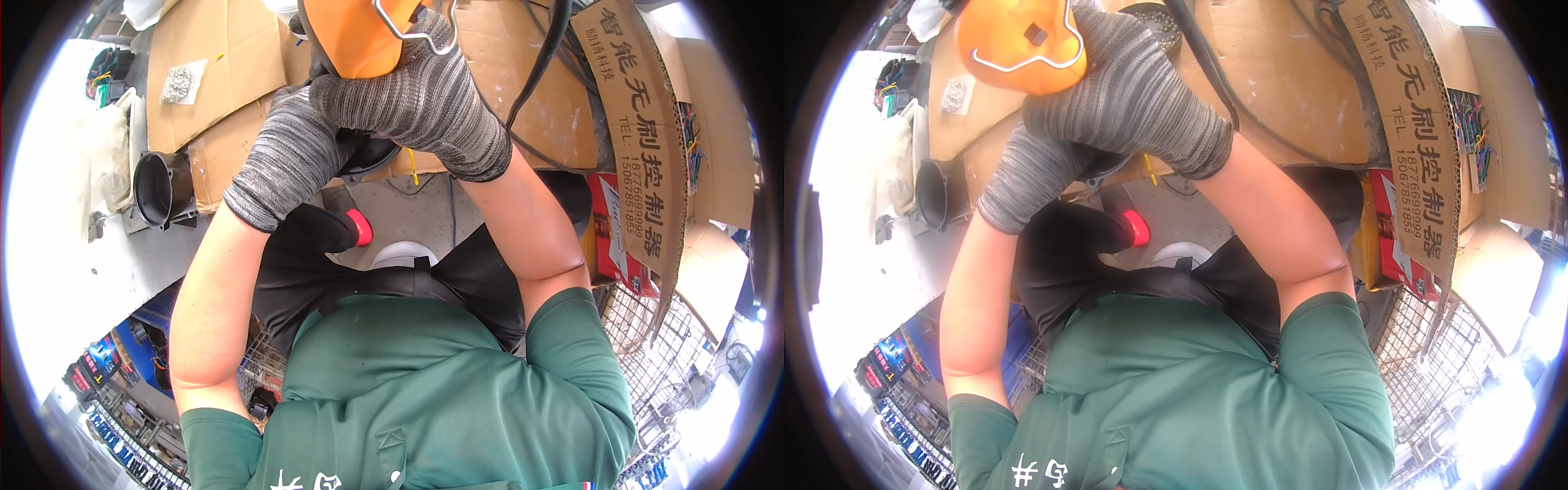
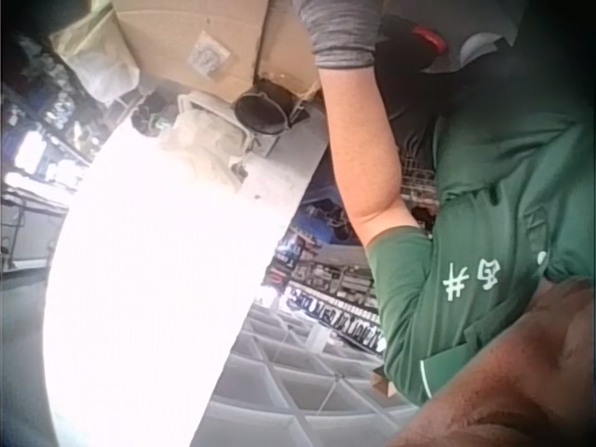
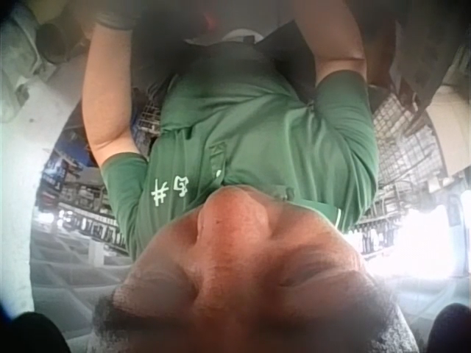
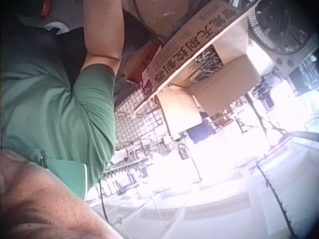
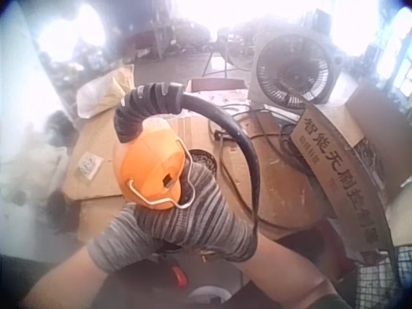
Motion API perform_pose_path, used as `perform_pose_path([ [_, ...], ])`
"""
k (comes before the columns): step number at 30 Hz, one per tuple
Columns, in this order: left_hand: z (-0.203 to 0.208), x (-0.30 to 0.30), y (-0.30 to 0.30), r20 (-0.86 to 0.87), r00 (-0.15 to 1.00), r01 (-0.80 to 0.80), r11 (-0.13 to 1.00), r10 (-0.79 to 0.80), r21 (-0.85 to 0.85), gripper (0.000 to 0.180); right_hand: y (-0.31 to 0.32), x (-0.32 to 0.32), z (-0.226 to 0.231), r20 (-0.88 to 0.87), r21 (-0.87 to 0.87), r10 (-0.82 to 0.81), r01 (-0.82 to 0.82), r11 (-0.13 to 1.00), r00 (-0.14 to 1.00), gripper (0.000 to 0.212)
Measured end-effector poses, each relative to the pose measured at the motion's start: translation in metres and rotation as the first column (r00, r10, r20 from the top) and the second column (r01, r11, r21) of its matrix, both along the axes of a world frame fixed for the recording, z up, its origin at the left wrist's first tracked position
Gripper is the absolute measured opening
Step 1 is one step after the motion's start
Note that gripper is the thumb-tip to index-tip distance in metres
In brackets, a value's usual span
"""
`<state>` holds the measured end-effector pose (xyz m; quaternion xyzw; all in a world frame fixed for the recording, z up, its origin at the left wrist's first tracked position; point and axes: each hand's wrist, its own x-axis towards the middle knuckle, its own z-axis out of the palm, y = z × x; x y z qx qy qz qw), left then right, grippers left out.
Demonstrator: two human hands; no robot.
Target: The person applies paste to a circuit board using a spatula, inserts the board into a black plastic housing, and fastens it with an electric screwdriver.
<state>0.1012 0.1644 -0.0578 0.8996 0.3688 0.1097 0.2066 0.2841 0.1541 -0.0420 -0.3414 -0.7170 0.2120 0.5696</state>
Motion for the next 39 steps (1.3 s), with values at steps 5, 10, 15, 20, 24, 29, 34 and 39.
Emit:
perform_pose_path([
  [5,-0.008,-0.002,0.002,-0.007,0.998,0.064,0.992,-0.063,0.112,0.035,-0.001,0.000,0.001,0.007,0.010,-0.009,0.009,1.000,1.000,0.081],
  [10,-0.006,-0.003,0.002,-0.011,0.998,0.070,0.992,-0.069,0.107,0.034,-0.001,-0.001,0.002,0.014,0.026,-0.020,0.020,0.999,1.000,0.081],
  [15,0.000,0.000,0.000,-0.047,0.999,0.004,1.000,-0.004,-0.010,0.037,-0.002,-0.001,0.002,0.026,0.046,-0.039,0.038,0.998,0.999,0.080],
  [20,-0.005,-0.005,0.000,-0.072,0.997,0.038,0.997,-0.033,0.069,0.039,-0.002,-0.002,0.002,0.031,0.061,-0.043,0.042,0.997,0.999,0.079],
  [24,-0.001,-0.002,0.003,-0.033,0.999,0.041,0.998,-0.043,-0.047,0.042,-0.002,-0.001,0.005,0.047,0.083,-0.052,0.048,0.995,0.998,0.079],
  [29,-0.016,-0.009,0.005,0.059,0.997,0.045,0.997,-0.041,-0.068,0.046,-0.001,0.000,0.006,0.133,0.244,-0.163,0.127,0.961,0.978,0.078],
  [34,-0.004,-0.004,0.001,0.287,0.940,-0.009,0.855,0.184,-0.518,0.047,-0.002,0.005,0.005,0.199,0.452,-0.335,0.217,0.865,0.921,0.077],
  [39,-0.001,-0.002,0.002,-0.031,0.996,0.079,0.997,-0.079,0.006,0.050,-0.005,0.003,0.007,0.168,0.341,-0.253,0.185,0.922,0.953,0.066],
])
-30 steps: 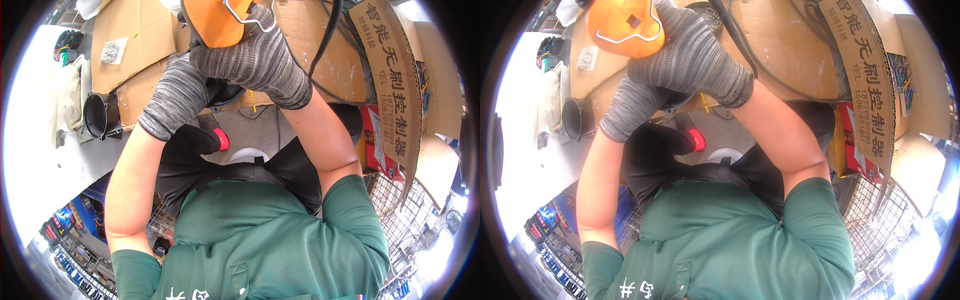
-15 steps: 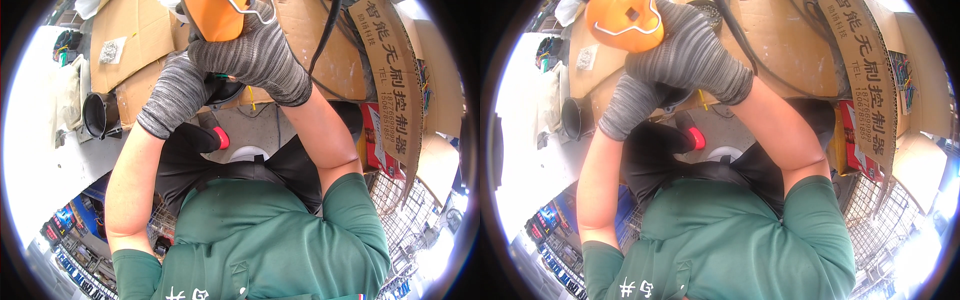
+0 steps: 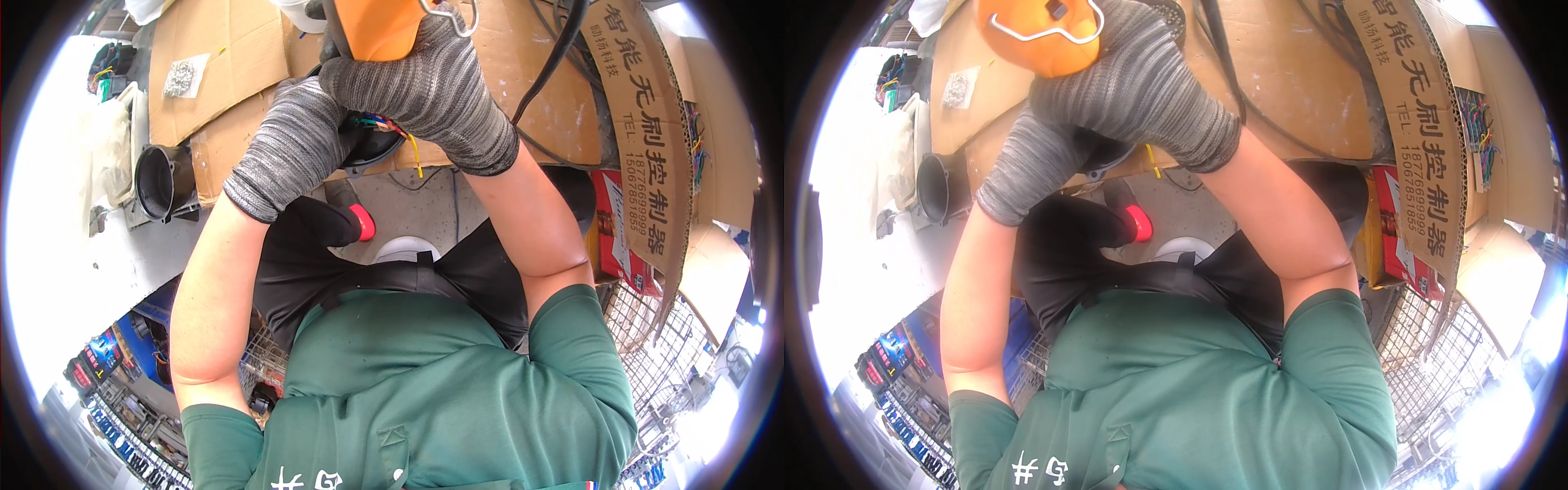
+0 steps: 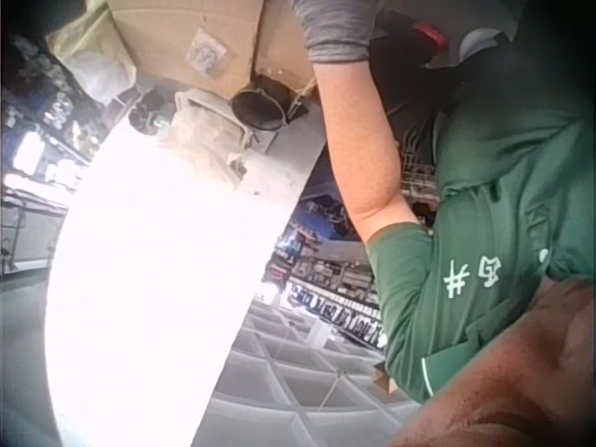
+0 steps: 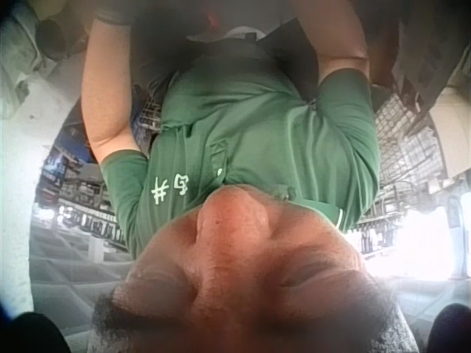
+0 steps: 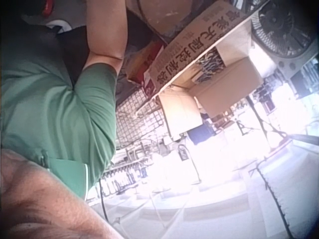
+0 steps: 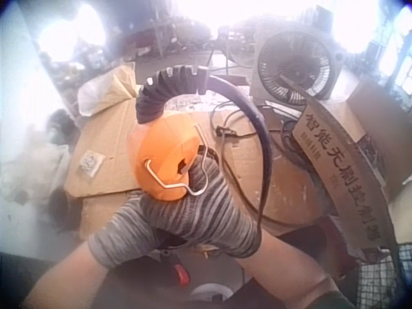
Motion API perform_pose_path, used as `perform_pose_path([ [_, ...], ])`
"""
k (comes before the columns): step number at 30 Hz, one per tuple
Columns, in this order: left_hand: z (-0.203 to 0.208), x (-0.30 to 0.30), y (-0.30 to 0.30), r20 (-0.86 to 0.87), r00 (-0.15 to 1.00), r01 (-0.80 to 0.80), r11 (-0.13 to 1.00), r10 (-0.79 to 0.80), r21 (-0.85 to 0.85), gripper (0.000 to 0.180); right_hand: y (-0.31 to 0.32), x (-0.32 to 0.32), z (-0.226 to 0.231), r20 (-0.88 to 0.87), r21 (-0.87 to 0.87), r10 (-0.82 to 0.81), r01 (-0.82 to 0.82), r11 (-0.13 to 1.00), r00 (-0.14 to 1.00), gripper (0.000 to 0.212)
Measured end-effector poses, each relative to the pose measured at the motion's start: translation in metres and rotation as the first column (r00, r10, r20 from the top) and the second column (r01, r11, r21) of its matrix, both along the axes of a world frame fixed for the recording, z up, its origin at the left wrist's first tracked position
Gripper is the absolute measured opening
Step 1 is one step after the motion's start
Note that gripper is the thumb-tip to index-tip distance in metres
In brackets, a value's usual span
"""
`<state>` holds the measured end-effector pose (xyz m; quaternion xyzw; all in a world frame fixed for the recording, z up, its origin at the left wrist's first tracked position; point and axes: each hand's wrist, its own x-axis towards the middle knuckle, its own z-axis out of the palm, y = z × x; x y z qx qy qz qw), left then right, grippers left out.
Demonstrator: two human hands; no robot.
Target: The person applies paste to a circuit board using a spatula, inserts the board into a black plastic housing, and fastens it with an electric screwdriver.
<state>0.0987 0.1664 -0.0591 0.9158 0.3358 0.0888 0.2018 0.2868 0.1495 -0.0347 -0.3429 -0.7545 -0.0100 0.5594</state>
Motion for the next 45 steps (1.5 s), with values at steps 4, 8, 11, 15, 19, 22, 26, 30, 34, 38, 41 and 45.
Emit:
perform_pose_path([
  [4,0.005,0.002,-0.003,0.040,0.999,0.011,0.999,-0.013,0.039,0.040,-0.003,-0.001,-0.001,-0.098,-0.134,0.073,-0.085,0.987,0.993,0.056],
  [8,-0.004,0.000,0.001,-0.001,1.000,0.015,0.998,-0.015,0.058,0.040,-0.004,-0.003,-0.002,-0.181,-0.220,0.122,-0.161,0.962,0.976,0.045],
  [11,-0.004,0.000,0.001,-0.015,1.000,0.004,0.999,-0.003,0.041,0.038,-0.005,-0.002,0.000,-0.244,-0.276,0.152,-0.219,0.936,0.958,0.037],
  [15,-0.011,-0.002,0.006,0.051,0.991,-0.105,0.952,0.124,-0.287,0.042,-0.009,-0.002,0.003,-0.358,-0.353,0.191,-0.322,0.879,0.914,0.026],
  [19,-0.003,-0.003,0.004,-0.041,0.996,-0.078,0.991,0.074,-0.110,0.036,-0.023,0.018,0.010,-0.470,-0.357,0.189,-0.381,0.853,0.862,0.026],
  [22,0.058,0.001,-0.006,-0.013,0.996,0.089,0.993,-0.088,0.081,0.035,-0.039,0.055,0.037,-0.804,-0.235,0.299,-0.737,0.634,0.514,0.048],
  [26,0.103,0.000,0.021,0.037,0.981,0.190,0.982,-0.190,-0.001,0.036,-0.040,0.079,0.051,-0.803,0.071,0.489,-0.760,0.646,0.341,0.061],
  [30,0.086,0.049,0.054,-0.011,0.999,0.041,0.987,-0.040,0.153,0.030,-0.045,0.089,0.045,-0.863,0.072,0.365,-0.630,0.773,0.349,0.063],
  [34,0.071,0.106,0.084,-0.502,0.862,0.122,0.989,-0.066,0.080,0.025,-0.046,0.086,0.045,-0.945,-0.043,0.131,-0.514,0.857,0.299,0.063],
  [38,0.030,0.134,0.109,-0.635,0.757,0.131,0.988,-0.154,-0.085,0.023,-0.044,0.082,0.046,-0.954,-0.060,0.103,-0.518,0.853,0.280,0.062],
  [41,0.005,0.137,0.125,-0.603,0.749,0.254,0.960,-0.274,-0.121,0.015,-0.043,0.079,0.047,-0.956,-0.079,0.083,-0.520,0.851,0.281,0.063],
  [45,-0.001,0.131,0.123,-0.503,0.799,0.317,0.942,-0.328,-0.111,0.020,-0.045,0.081,0.045,-0.949,-0.076,0.091,-0.500,0.863,0.303,0.063],
])
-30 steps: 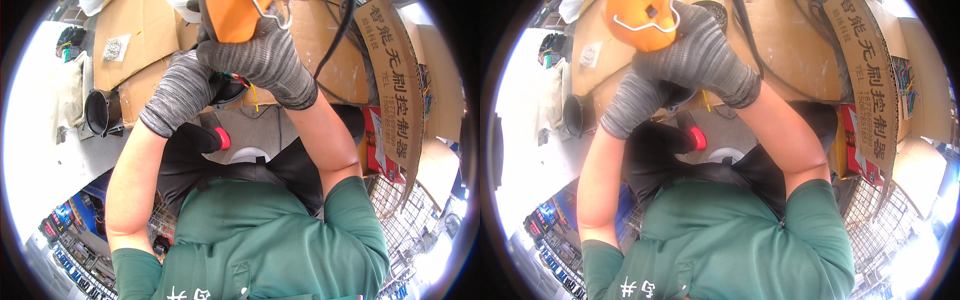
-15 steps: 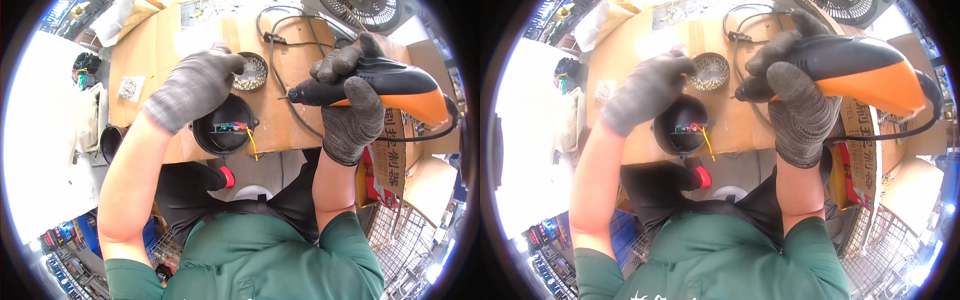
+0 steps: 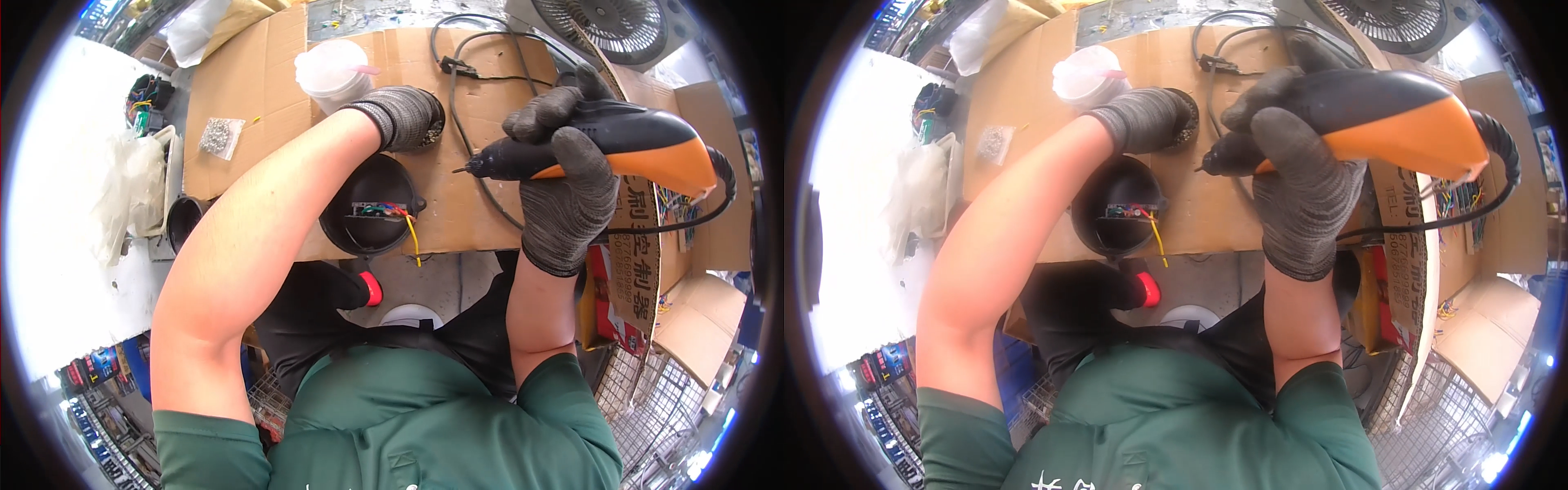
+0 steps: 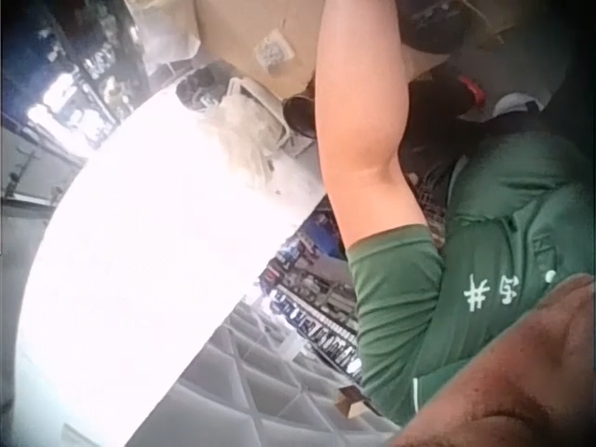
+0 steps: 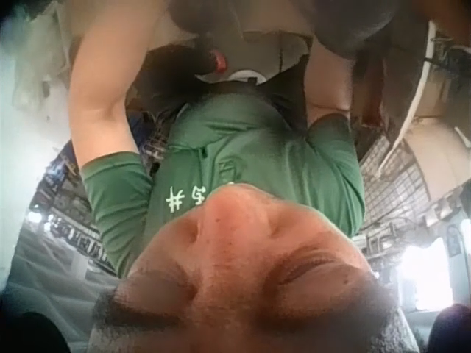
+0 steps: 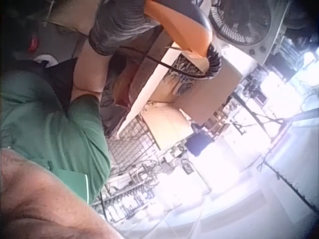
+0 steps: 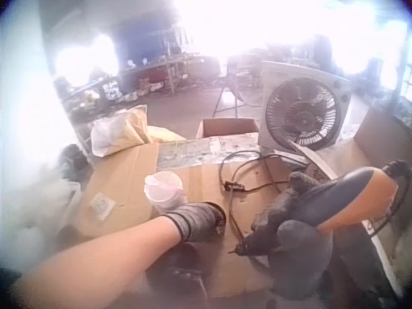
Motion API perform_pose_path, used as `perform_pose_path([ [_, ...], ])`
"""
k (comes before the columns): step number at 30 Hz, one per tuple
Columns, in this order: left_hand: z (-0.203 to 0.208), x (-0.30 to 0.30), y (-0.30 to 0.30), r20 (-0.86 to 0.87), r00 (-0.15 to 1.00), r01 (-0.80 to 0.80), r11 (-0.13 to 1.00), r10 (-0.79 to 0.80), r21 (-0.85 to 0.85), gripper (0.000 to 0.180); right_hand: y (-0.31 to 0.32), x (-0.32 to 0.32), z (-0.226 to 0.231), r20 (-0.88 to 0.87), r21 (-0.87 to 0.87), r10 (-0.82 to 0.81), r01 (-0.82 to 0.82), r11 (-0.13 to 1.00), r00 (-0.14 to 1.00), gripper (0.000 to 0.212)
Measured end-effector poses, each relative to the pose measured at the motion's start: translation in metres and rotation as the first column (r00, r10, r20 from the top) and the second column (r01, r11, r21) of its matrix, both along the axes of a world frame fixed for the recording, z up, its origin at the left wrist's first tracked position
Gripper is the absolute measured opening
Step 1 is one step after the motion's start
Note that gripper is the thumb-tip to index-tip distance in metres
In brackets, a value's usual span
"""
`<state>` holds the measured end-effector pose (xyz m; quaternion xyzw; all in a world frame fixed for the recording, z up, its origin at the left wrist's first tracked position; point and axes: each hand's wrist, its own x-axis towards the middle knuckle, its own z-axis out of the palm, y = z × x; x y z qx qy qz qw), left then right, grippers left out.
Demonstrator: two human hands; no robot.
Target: The person applies paste to a circuit board using a spatula, inserts the board into a black plastic housing, and fastens it with an electric screwdriver.
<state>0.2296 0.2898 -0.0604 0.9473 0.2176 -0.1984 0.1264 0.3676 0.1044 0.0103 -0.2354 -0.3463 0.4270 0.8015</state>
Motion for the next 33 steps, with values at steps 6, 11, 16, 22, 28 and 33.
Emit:
perform_pose_path([
  [6,0.005,-0.010,-0.011,0.083,0.987,-0.139,0.990,0.138,0.004,0.017,0.000,-0.001,-0.003,-0.017,0.020,0.016,-0.015,1.000,1.000,0.061],
  [11,0.016,0.006,-0.016,-0.022,0.990,-0.140,0.990,0.140,-0.027,0.013,-0.001,-0.002,-0.008,-0.012,0.019,0.027,-0.027,0.999,1.000,0.060],
  [16,0.030,-0.013,-0.021,0.110,0.984,-0.141,0.990,0.141,-0.004,0.020,0.000,-0.006,-0.001,-0.034,0.062,0.033,-0.031,0.998,0.999,0.061],
  [22,0.051,-0.059,-0.057,0.670,0.727,-0.217,0.976,0.148,0.020,0.018,0.001,-0.009,0.004,-0.118,0.163,0.117,-0.097,0.982,0.986,0.057],
  [28,0.089,-0.091,-0.106,0.368,0.115,-0.271,0.385,0.923,-0.882,0.019,-0.010,-0.020,0.010,-0.073,0.243,0.096,-0.076,0.967,0.993,0.056],
  [33,0.093,-0.120,-0.159,0.101,-0.082,0.085,0.108,0.991,-0.991,0.023,-0.026,-0.027,0.019,-0.110,0.320,0.202,-0.158,0.934,0.973,0.063],
])
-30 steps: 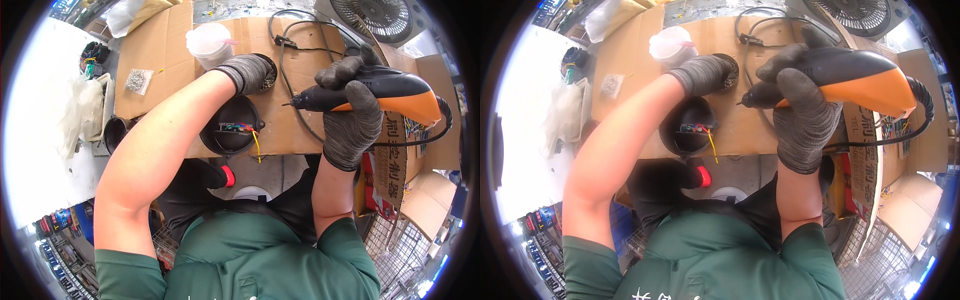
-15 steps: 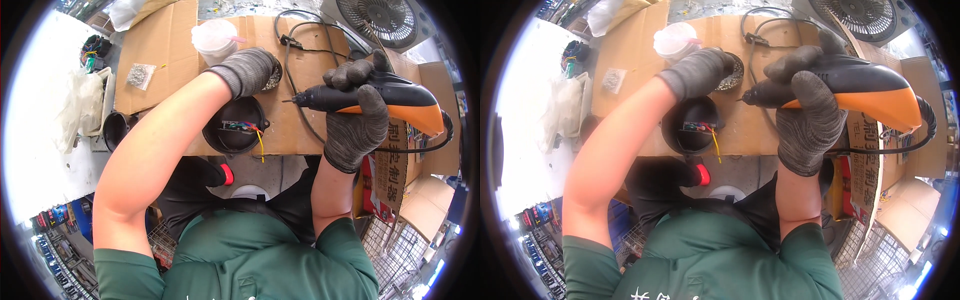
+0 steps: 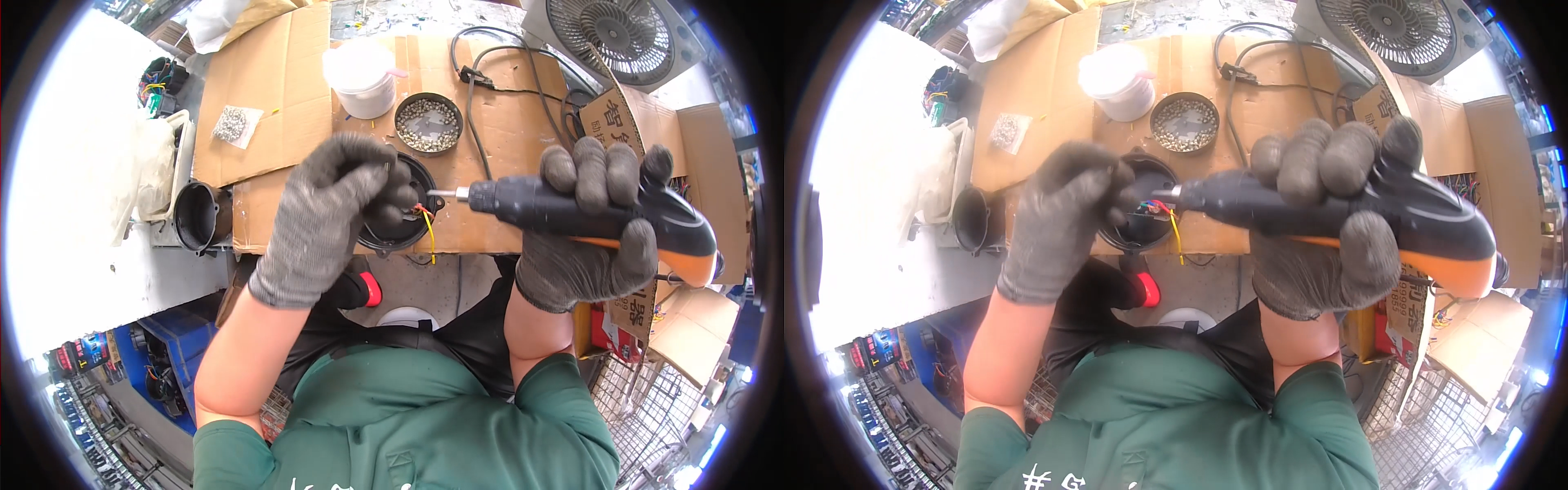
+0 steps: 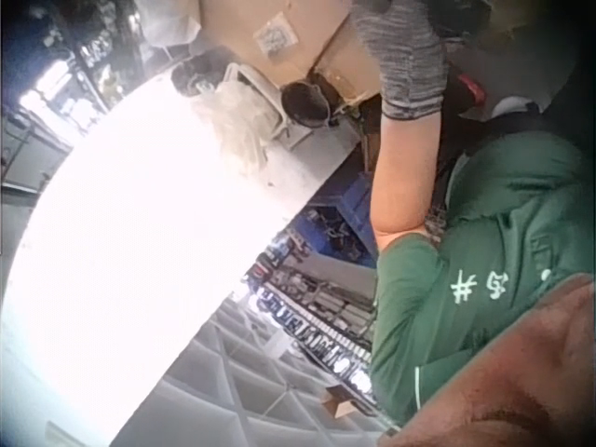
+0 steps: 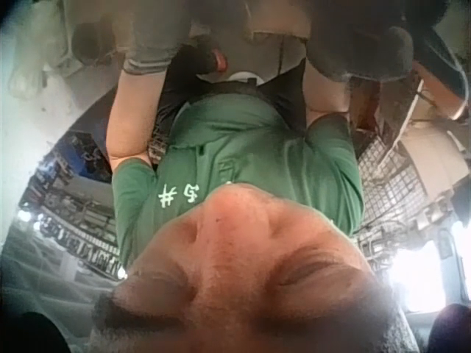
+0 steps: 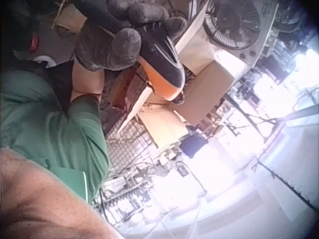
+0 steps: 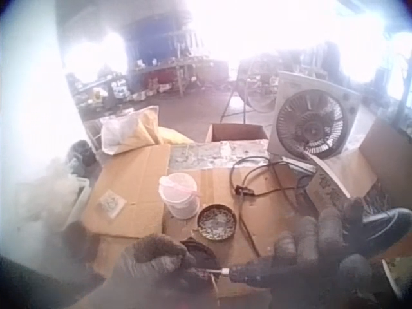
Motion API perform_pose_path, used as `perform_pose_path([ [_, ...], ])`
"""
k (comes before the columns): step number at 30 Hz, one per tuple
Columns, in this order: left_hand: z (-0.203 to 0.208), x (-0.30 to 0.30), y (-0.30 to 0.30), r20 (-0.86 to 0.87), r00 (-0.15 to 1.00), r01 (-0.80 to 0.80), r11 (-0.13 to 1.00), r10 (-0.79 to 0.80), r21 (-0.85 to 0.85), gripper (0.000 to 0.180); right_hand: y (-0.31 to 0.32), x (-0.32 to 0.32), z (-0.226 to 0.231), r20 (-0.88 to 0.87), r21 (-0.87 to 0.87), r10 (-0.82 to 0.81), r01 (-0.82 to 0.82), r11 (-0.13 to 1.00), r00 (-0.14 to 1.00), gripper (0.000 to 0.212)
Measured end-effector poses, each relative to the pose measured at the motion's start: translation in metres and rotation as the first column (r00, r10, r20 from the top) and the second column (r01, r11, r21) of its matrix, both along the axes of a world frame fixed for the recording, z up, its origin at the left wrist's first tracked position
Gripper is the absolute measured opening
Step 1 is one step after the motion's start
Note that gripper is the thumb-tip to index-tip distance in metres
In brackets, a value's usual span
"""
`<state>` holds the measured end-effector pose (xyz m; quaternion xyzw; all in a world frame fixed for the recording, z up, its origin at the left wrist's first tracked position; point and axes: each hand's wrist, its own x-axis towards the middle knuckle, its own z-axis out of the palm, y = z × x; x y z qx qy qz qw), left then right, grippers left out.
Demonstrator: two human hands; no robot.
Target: The person applies paste to a circuit board using a spatula, inserts the board into a black plastic housing, and fastens it with an electric screwdriver.
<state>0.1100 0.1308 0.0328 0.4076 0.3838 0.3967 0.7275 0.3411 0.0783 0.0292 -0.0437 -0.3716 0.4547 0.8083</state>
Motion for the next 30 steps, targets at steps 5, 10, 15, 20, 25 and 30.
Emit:
perform_pose_path([
  [5,-0.013,-0.015,-0.042,0.082,0.995,0.066,0.989,-0.055,-0.133,0.014,-0.014,-0.017,0.006,-0.057,0.002,0.094,-0.094,0.996,0.994,0.069],
  [10,-0.019,-0.024,-0.062,0.189,0.982,0.063,0.977,-0.023,-0.206,0.017,-0.017,-0.027,0.004,-0.037,-0.119,0.119,-0.123,0.985,0.992,0.073],
  [15,-0.023,-0.038,-0.066,0.209,0.976,0.117,0.964,-0.067,-0.237,0.020,-0.014,-0.034,0.003,-0.065,-0.119,0.178,-0.184,0.976,0.982,0.068],
  [20,-0.019,-0.039,-0.073,0.109,0.994,0.032,0.977,-0.009,-0.212,0.018,-0.018,-0.044,0.005,-0.087,-0.226,0.170,-0.186,0.956,0.982,0.073],
  [25,-0.037,-0.050,-0.074,-0.313,0.943,0.053,0.877,0.113,0.478,0.023,-0.015,-0.056,-0.002,-0.066,-0.304,0.194,-0.205,0.930,0.979,0.069],
  [30,-0.044,-0.059,-0.058,-0.242,0.970,0.125,0.873,-0.007,0.472,0.031,0.008,-0.067,-0.005,-0.164,-0.261,0.216,-0.253,0.932,0.963,0.058],
])
